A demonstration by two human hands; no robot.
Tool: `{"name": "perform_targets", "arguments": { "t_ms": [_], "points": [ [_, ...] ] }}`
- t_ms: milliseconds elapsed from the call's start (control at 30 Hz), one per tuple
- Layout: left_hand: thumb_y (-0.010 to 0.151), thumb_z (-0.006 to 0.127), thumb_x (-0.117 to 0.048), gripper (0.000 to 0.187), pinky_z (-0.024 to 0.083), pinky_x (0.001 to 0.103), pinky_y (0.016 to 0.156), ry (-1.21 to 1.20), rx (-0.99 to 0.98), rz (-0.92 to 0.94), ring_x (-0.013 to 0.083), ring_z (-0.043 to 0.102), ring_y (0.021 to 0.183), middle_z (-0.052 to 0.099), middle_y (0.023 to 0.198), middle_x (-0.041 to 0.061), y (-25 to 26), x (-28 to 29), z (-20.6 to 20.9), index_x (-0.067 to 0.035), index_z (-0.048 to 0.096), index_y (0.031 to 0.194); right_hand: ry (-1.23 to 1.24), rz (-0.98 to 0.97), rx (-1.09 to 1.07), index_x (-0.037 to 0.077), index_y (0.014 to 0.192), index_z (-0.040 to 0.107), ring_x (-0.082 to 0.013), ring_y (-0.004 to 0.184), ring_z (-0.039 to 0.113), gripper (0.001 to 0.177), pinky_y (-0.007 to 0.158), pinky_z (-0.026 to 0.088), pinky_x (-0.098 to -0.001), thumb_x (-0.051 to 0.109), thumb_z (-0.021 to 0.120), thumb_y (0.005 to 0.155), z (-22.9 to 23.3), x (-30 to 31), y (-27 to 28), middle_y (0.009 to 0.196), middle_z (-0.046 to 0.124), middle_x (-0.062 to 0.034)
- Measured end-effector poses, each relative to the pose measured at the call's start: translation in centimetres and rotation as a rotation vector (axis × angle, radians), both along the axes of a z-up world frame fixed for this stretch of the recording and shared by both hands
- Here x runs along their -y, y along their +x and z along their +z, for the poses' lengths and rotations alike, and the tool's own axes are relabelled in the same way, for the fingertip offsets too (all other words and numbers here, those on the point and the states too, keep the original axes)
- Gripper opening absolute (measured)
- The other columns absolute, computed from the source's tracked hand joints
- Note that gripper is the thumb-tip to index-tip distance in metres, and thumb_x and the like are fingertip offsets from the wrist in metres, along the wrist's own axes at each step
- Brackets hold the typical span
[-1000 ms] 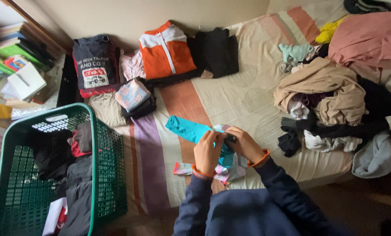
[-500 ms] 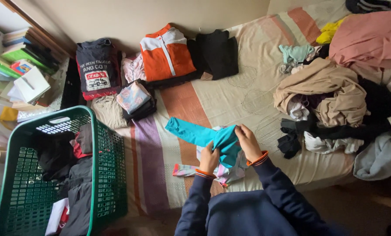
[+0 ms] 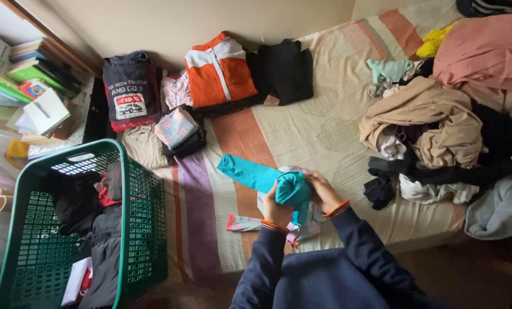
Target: Folding various items of clothing and placing them into a laundry basket on a bed.
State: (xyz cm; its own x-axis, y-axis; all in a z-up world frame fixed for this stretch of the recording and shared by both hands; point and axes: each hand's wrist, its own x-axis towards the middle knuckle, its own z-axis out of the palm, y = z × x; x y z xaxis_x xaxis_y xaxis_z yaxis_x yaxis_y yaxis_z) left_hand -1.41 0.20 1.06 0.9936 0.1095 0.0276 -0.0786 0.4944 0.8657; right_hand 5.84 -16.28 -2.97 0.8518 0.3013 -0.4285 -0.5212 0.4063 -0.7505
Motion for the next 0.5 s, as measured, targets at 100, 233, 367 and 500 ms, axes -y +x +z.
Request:
{"name": "perform_targets", "arguments": {
  "t_ms": [100,233,367,500],
  "points": [
    [0.097,0.062,-0.033,0.029,0.059,0.034,0.085,-0.636,-0.374,-0.060,0.0185,0.071,0.095,0.074,0.105,0.005,0.9,-1.5,1.2,-0.009,0.070,0.110,-0.723,-0.128,0.563,0.003,0.119,0.068,-0.0219,0.085,0.060,0.027,0.076,0.054,-0.0384,0.027,0.069,0.105,-0.9,1.4,-0.3,0.098,0.065,-0.0110],
    [0.103,0.064,-0.035,0.030,0.055,0.034,0.083,-0.476,-0.321,-0.026,0.0171,0.068,0.092,0.072,0.105,0.006,1.4,-1.8,-3.7,-0.007,0.069,0.111,-0.929,0.082,0.751,0.008,0.098,0.078,-0.0183,0.081,0.067,0.018,0.074,0.056,-0.0344,0.024,0.077,0.091,10.0,-1.3,-3.1,0.098,0.072,-0.0060],
    [0.100,0.065,-0.034,0.031,0.054,0.029,0.086,-0.318,-0.347,-0.012,0.0125,0.068,0.095,0.072,0.106,0.002,1.3,-2.3,-2.6,-0.007,0.070,0.112,-0.824,0.107,0.854,0.004,0.106,0.073,-0.0163,0.090,0.070,0.018,0.079,0.056,-0.0333,0.015,0.068,0.092,2.6,-1.1,-1.8,0.100,0.073,-0.0074],
    [0.097,0.066,-0.033,0.032,0.057,0.032,0.085,-0.318,-0.372,0.033,0.0155,0.070,0.091,0.074,0.104,0.004,2.2,-3.0,-4.9,-0.004,0.071,0.110,0.173,0.125,-0.014,0.006,0.118,0.067,-0.0183,0.100,0.069,0.019,0.089,0.056,-0.0381,0.019,0.063,0.105,2.3,-0.1,-2.0,0.111,0.071,-0.0050]
  ]
}}
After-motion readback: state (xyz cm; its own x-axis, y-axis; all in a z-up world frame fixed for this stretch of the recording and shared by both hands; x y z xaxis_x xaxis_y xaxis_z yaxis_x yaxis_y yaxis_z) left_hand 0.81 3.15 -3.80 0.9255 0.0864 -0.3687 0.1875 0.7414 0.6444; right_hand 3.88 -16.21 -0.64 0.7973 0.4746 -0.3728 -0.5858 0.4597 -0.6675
